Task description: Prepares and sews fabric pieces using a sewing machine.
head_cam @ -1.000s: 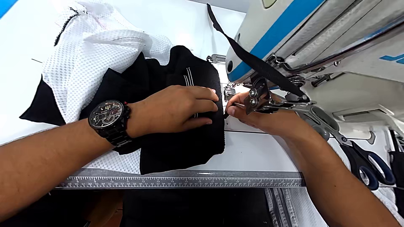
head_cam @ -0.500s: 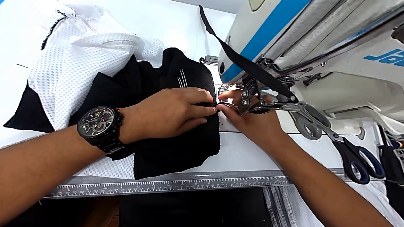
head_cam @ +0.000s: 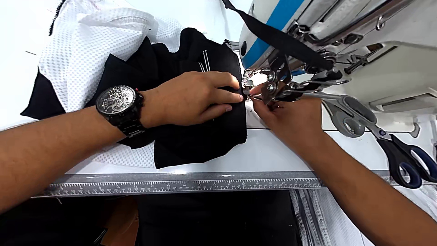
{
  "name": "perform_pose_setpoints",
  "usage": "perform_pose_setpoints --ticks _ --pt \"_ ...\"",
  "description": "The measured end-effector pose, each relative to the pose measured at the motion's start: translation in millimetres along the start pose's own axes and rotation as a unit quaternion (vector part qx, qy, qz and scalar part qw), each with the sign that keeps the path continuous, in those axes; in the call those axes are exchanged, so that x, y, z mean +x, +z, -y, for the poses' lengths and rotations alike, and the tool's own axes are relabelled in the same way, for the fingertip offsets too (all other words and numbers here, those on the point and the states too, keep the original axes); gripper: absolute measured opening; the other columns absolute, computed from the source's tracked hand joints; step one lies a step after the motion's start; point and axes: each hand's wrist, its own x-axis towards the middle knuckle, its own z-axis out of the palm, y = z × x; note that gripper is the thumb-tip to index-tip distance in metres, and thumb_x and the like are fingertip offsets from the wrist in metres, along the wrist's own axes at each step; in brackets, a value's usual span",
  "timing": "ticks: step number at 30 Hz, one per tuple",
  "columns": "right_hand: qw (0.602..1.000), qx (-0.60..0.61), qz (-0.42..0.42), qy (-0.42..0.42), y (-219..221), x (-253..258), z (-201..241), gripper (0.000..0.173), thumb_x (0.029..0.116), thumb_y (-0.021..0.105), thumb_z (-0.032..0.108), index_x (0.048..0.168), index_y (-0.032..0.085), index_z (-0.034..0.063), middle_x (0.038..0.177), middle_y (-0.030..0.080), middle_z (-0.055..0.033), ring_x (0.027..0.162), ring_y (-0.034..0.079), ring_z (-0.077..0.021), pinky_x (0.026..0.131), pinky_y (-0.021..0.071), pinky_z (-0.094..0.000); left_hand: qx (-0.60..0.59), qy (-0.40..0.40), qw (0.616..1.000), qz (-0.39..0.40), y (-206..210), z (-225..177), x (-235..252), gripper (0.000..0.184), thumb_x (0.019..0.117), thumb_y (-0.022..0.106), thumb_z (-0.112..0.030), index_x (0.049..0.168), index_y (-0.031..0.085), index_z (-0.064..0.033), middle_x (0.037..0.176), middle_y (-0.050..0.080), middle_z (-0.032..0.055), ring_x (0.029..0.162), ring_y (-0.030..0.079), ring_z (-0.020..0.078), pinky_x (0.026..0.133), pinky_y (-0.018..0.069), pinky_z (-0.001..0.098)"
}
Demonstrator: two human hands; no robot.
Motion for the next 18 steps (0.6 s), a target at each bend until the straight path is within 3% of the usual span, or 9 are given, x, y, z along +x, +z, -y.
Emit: perform_pose_setpoints --ticks 3,9,15,18 --pt "1.0 -0.016 0.003 -0.005 5.3 3.3 -1.4 0.017 0.0976 0.062 0.02 0.097 0.077 0.0097 0.085 0.075 -0.0093 0.069 0.07 -0.0235 0.058 0.0495 -0.0432 0.005 0.012 1.0 -0.003 -0.5 3.8 5.0 0.036 0.1055 0.046 -0.026 0.118 0.075 -0.0076 0.118 0.068 0.0135 0.103 0.066 0.025 0.082 0.055 0.0378" --pt "0.998 -0.065 -0.006 -0.01 9.6 3.8 -0.7 0.018 0.0969 0.063 0.022 0.096 0.077 0.0106 0.086 0.076 -0.0097 0.072 0.072 -0.0271 0.057 0.0495 -0.045 0.007 0.006 1.0 -0.007 -1.9 11.9 9.1 0.036 0.1048 0.047 -0.027 0.118 0.075 -0.0087 0.12 0.068 0.0134 0.102 0.067 0.025 0.079 0.0548 0.0389" --pt "0.996 -0.083 0.014 -0.01 1.1 1.5 1.5 0.019 0.0982 0.062 0.024 0.099 0.076 0.0106 0.075 0.071 -0.0096 0.061 0.067 -0.0281 0.05 0.0454 -0.0453 -0.02 0.014 1.0 -0.019 -2.4 16.2 6.7 0.032 0.1037 0.052 -0.028 0.113 0.076 -0.0093 0.122 0.069 0.0134 0.109 0.068 0.0236 0.087 0.056 0.0379" --pt "0.997 -0.027 0.05 0.045 -27.1 -15.6 4.8 0.02 0.0968 0.064 0.022 0.095 0.073 0.0052 0.072 0.065 -0.0091 0.059 0.062 -0.0255 0.049 0.0446 -0.0432 -0.023 0.011 1.0 -0.012 -3.0 19.6 6.5 0.032 0.1037 0.053 -0.029 0.115 0.076 -0.0107 0.125 0.069 0.0137 0.115 0.067 0.0247 0.091 0.0555 0.0391"
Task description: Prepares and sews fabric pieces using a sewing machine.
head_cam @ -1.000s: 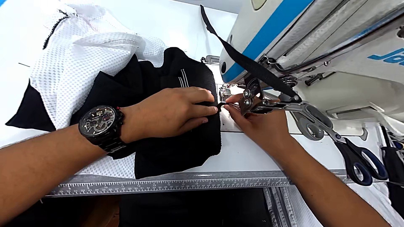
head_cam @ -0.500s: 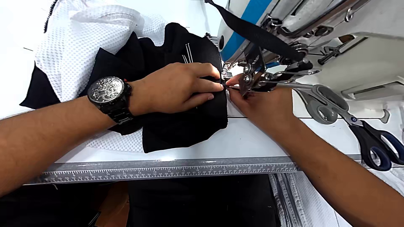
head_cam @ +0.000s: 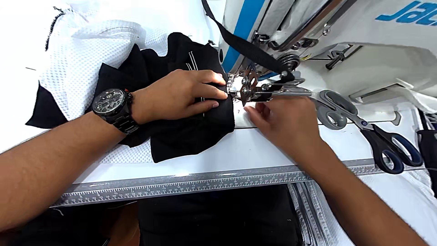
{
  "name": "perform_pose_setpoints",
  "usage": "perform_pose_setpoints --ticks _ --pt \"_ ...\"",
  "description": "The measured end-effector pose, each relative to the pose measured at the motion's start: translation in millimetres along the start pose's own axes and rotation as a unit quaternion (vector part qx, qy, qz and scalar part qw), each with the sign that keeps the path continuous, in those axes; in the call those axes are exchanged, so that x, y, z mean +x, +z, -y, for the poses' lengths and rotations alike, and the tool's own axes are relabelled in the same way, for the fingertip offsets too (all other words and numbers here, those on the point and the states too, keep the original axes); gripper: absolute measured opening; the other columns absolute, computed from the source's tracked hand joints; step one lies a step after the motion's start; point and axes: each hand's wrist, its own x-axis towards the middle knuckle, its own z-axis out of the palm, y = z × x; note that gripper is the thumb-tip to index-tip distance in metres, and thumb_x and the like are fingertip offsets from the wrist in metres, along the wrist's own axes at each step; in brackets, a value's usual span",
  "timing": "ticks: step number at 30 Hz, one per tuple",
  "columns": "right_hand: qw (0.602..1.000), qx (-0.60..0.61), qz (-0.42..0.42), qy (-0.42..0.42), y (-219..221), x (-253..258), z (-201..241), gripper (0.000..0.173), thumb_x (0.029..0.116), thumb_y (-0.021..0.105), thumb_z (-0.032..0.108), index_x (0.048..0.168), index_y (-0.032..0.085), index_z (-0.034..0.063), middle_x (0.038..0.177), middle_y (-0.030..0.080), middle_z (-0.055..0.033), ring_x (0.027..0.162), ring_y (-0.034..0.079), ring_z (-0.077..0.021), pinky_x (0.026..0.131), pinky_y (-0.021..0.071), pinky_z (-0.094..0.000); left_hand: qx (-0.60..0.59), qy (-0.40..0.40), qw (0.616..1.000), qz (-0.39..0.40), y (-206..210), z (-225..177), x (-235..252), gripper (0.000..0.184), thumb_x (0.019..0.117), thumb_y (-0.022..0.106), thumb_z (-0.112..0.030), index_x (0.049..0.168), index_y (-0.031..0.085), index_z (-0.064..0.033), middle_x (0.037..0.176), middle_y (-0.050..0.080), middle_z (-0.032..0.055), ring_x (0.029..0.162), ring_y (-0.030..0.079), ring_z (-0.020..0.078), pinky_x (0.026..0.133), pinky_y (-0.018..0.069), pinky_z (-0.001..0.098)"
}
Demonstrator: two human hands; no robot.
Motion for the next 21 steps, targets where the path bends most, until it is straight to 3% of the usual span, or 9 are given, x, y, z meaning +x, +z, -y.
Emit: perform_pose_setpoints --ticks 3,7,9,11,15,17,19,20,21 --pt "0.994 0.082 0.041 0.059 -22.3 -39.7 8.0 0.02 0.0985 0.063 0.021 0.109 0.075 0.0076 0.1 0.071 -0.0062 0.091 0.068 -0.0204 0.076 0.0576 -0.0405 -0.02 -0.014 1.0 -0.003 -0.1 2.5 0.2 0.031 0.1036 0.054 -0.03 0.113 0.077 -0.0114 0.125 0.068 0.0129 0.114 0.066 0.0221 0.092 0.0548 0.0372" --pt "0.99 0.112 0.034 0.084 -31.1 -87.2 33.4 0.025 0.0979 0.064 0.03 0.113 0.076 0.0151 0.128 0.068 -0.0036 0.122 0.062 -0.0233 0.102 0.0501 -0.0496 -0.103 -0.05 0.99 0.081 -28.2 -21.4 1.2 0.051 0.1058 0.041 -0.048 0.103 0.079 -0.0142 0.124 0.067 0.0068 0.126 0.058 0.0214 0.111 0.044 0.044" --pt "0.988 0.129 0.019 0.085 -29.5 -100.1 46.5 0.022 0.0974 0.065 0.031 0.11 0.077 0.0175 0.128 0.068 -0.0011 0.125 0.06 -0.0207 0.109 0.0468 -0.0499 -0.052 -0.052 0.983 0.17 -49.2 -44.8 4.1 0.056 0.0983 0.045 -0.064 0.083 0.073 -0.0191 0.092 0.068 -0.0034 0.099 0.065 0.014 0.093 0.0534 0.0415" --pt "0.987 0.146 0.008 0.074 -24.9 -100.4 60.8 0.021 0.0969 0.066 0.03 0.109 0.078 0.018 0.125 0.069 -0.0003 0.124 0.061 -0.019 0.111 0.0461 -0.05 0.03 -0.071 0.962 0.263 -72.4 -64.9 14.1 0.047 0.0966 0.055 -0.055 0.071 0.064 -0.0163 0.061 0.054 -0.0049 0.059 0.058 0.0113 0.054 0.0489 0.0376" --pt "0.984 0.168 0.032 0.059 -7.2 -68.4 92.6 0.047 0.0968 0.065 0.049 0.129 0.071 0.0159 0.13 0.067 -0.0061 0.128 0.059 -0.0267 0.11 0.0439 -0.0576 0.041 -0.168 0.91 0.378 -149.1 -82.4 47.9 0.046 0.1013 0.058 -0.04 0.063 0.063 -0.0148 0.051 0.048 -0.004 0.046 0.047 0.0086 0.045 0.036 0.0319" --pt "0.98 0.176 0.045 0.08 6.2 -39.8 110.5 0.075 0.0937 0.054 0.071 0.141 0.062 0.0133 0.138 0.063 -0.0131 0.135 0.054 -0.0333 0.113 0.0377 -0.0644 -0.006 -0.181 0.906 0.382 -174.4 -86.0 56.1 0.037 0.0974 0.063 -0.046 0.074 0.073 -0.019 0.056 0.057 -0.0078 0.048 0.051 0.0025 0.045 0.038 0.0241" --pt "0.972 0.202 0.046 0.114 22.4 -6.3 131.1 0.088 0.0891 0.052 0.079 0.141 0.061 0.0075 0.142 0.06 -0.0206 0.139 0.05 -0.0394 0.116 0.0305 -0.0683 -0.052 -0.144 0.914 0.377 -177.7 -100.4 58.7 0.041 0.0941 0.062 -0.059 0.114 0.077 -0.0261 0.076 0.069 -0.0148 0.057 0.056 -0.0068 0.05 0.0465 0.0149" --pt "0.964 0.233 0.008 0.127 33.6 8.3 144.0 0.075 0.089 0.061 0.07 0.132 0.067 0.0083 0.133 0.065 -0.0177 0.131 0.056 -0.0354 0.113 0.0358 -0.0639 -0.066 -0.122 0.915 0.379 -171.6 -112.0 58.1 0.05 0.0943 0.059 -0.063 0.129 0.072 -0.0286 0.082 0.07 -0.0172 0.06 0.056 -0.0099 0.051 0.0485 0.0126" --pt "0.952 0.273 -0.06 0.124 49.3 20.2 158.6 0.047 0.0892 0.071 0.051 0.115 0.074 0.0109 0.115 0.072 -0.0112 0.114 0.065 -0.0272 0.101 0.048 -0.0555 -0.067 -0.107 0.916 0.38 -161.1 -126.6 56.4 0.049 0.0946 0.058 -0.064 0.127 0.072 -0.0293 0.088 0.071 -0.017 0.062 0.058 -0.0095 0.052 0.0498 0.0143"
